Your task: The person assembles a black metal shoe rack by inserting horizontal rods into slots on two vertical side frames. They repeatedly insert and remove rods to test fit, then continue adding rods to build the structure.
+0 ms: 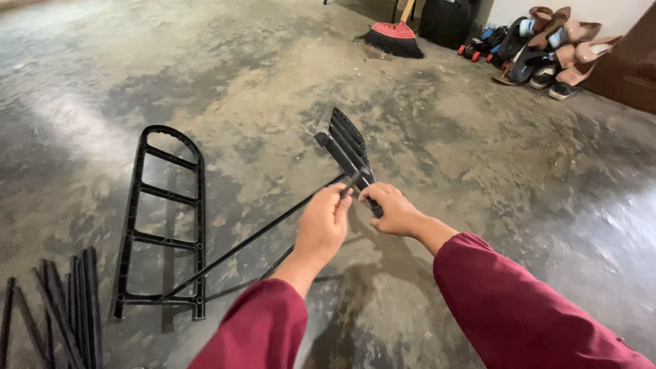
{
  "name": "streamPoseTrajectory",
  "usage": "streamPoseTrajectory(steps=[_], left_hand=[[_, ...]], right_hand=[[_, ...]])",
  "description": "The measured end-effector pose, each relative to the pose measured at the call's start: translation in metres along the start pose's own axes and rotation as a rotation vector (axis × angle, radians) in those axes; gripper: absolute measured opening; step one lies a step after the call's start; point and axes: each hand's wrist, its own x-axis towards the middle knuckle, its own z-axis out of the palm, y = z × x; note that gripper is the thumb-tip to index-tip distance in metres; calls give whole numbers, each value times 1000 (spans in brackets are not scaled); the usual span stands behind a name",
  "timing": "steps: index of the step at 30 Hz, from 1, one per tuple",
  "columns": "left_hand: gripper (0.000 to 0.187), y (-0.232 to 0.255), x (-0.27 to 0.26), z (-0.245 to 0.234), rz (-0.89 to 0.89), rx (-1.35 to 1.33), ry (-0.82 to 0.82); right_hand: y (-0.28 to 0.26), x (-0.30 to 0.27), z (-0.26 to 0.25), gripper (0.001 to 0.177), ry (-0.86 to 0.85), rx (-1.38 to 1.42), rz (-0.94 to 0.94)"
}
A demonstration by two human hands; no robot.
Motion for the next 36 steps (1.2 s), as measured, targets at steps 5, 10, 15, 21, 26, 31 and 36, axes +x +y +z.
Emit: streamPoseTrajectory(steps=[5,10,15,21,26,31,36], left_hand=[[17,3,13,-30,-100,-33,46],[18,2,18,-47,-201,-66,56],[17,-3,20,-48,-139,-69,108],[17,-3,23,-39,-193,-65,92],[18,-1,25,-26,-231,-99,81],[18,1,27,-17,-217,-52,86],[17,4,37,-17,-218,-131,106]], right_hand=[[10,-8,17,57,-94,15,85],[26,-8,34,36,-217,382,475],[31,-4,38,55,-124,765,522],[38,-16,27,53,-144,578,588],[69,-40,22,30,-328,258,553],[116,-55,22,41,-402,93,630],[124,-38,24,45,-280,-142,579]])
